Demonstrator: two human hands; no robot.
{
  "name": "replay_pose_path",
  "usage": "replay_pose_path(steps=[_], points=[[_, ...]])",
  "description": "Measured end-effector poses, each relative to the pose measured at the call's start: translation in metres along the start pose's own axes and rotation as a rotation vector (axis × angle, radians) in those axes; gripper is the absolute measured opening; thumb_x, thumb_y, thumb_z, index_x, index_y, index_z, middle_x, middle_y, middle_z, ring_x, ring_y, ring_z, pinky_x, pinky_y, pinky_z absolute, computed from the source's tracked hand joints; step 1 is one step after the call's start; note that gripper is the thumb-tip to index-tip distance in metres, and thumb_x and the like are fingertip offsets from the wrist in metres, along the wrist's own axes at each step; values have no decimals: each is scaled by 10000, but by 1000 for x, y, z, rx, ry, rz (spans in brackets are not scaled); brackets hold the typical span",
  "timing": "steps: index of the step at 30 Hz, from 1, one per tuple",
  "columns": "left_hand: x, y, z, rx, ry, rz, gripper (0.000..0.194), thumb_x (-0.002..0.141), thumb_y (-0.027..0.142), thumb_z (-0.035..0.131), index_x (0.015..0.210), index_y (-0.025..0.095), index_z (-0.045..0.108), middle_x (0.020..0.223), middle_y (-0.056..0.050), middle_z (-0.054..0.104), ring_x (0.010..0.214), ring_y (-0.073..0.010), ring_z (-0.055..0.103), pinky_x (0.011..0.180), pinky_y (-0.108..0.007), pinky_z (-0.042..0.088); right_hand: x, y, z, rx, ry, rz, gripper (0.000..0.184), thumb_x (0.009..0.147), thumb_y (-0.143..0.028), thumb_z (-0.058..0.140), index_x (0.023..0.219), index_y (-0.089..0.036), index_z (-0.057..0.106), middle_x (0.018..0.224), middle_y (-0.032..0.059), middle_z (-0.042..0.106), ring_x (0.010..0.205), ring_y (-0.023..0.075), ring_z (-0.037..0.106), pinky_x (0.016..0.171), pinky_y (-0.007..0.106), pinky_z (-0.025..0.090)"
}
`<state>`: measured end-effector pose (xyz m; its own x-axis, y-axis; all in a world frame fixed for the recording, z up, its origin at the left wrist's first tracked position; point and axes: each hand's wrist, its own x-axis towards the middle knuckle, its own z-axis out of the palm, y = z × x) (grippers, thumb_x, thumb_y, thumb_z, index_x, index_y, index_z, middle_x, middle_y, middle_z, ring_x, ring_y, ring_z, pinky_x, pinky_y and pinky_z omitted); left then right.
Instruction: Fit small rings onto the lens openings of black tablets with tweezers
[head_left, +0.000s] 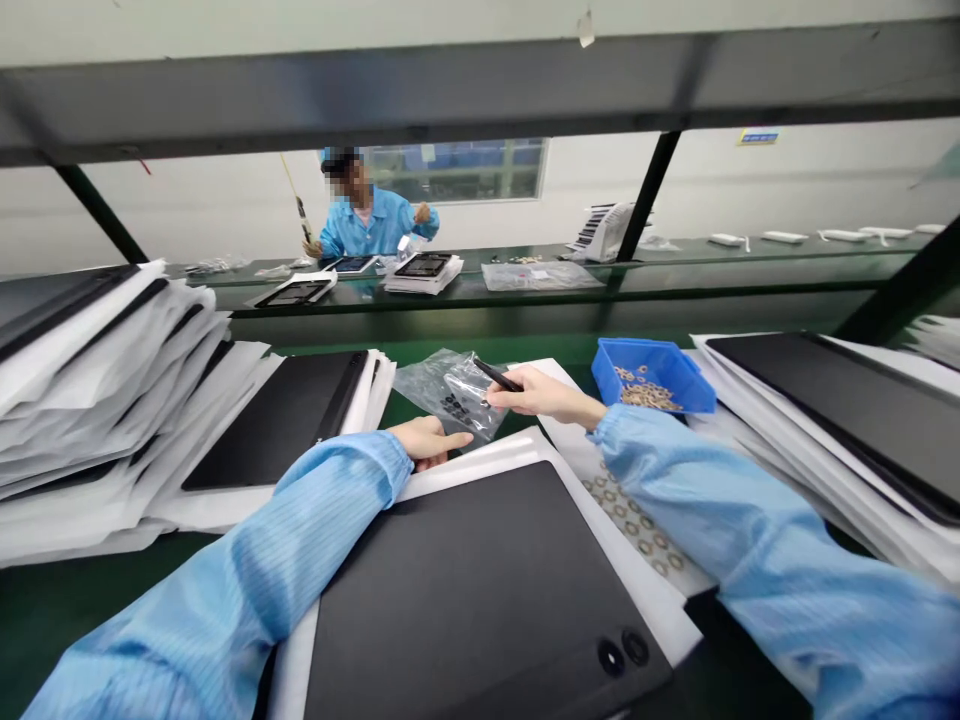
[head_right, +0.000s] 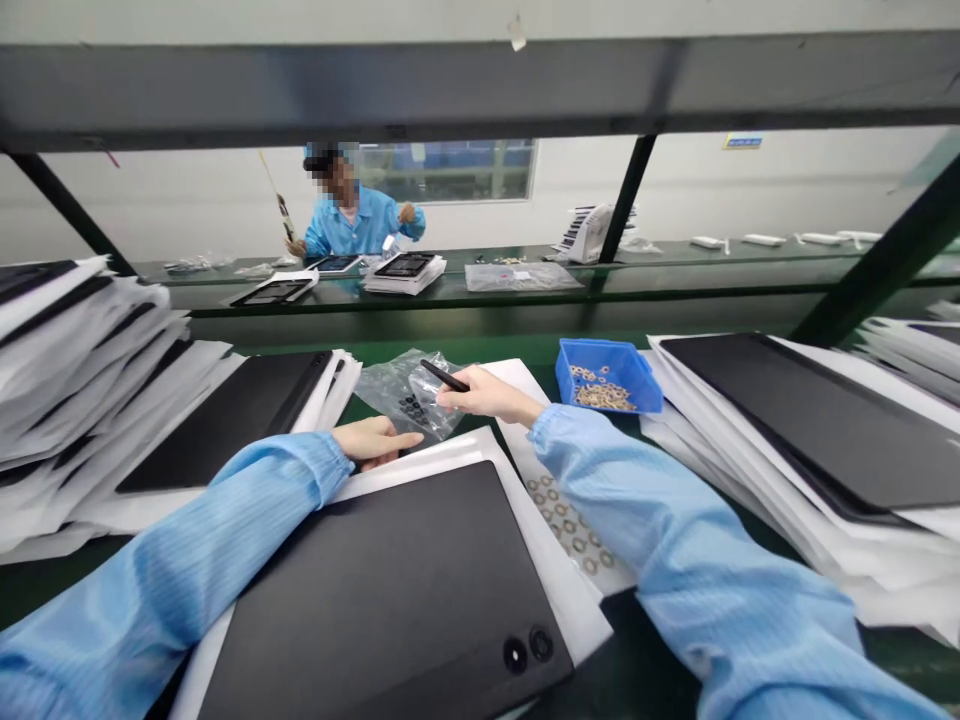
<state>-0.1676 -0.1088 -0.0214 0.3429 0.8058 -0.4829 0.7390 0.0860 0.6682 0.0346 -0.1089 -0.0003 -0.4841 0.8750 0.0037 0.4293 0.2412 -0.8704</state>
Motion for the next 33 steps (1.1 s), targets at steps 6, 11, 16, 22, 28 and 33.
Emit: replay_pose_path(steps=[6,11,16,22,28,33], points=[[-63,29,5,521,224,104,466,852,420,546,473,193,398,462,8,373,530,-169,435,541,-291,227,-104,-29,6,-23,-117,174,169,723,-291,602,679,-128,591,524,-35,490,402,49,376,383,179,262],[-100,35,57,591,-1,900,256,923,272,405,722,182,534,696,-5,531,626,-141,497,576,-243,333,-183,-22,40,65,-41,373,160,777,-282,553,688,-150,574,424,-60,461,347,67,425,382,173,319],[-102,24,96,532,-206,1086,155,915,125,423,820,163,540,828,-25,508,750,-151,490,647,-236,395,-207,-16,60,155,115,451,136,782,-265,542,697,-160,547,381,-75,450,339,67,410,406,172,324],[-96,23,98,484,-224,1039,134,901,94,436,810,164,505,809,-8,464,753,-150,461,646,-244,385,-205,-19,62,163,146,465,121,786,-227,542,681,-168,530,368,-76,466,352,73,431,437,175,353],[-97,22,100,488,-216,1043,140,905,99,435,799,163,499,807,-10,458,740,-152,450,639,-248,382,-202,-28,63,48,139,538,169,797,-179,507,630,-182,479,368,-83,429,344,83,449,422,186,350],[-96,22,100,502,-205,1076,162,916,112,417,788,163,501,797,-15,454,733,-159,445,634,-250,384,-200,-28,65,-155,198,462,343,768,-176,556,528,-194,312,441,-77,349,415,59,333,415,195,226]])
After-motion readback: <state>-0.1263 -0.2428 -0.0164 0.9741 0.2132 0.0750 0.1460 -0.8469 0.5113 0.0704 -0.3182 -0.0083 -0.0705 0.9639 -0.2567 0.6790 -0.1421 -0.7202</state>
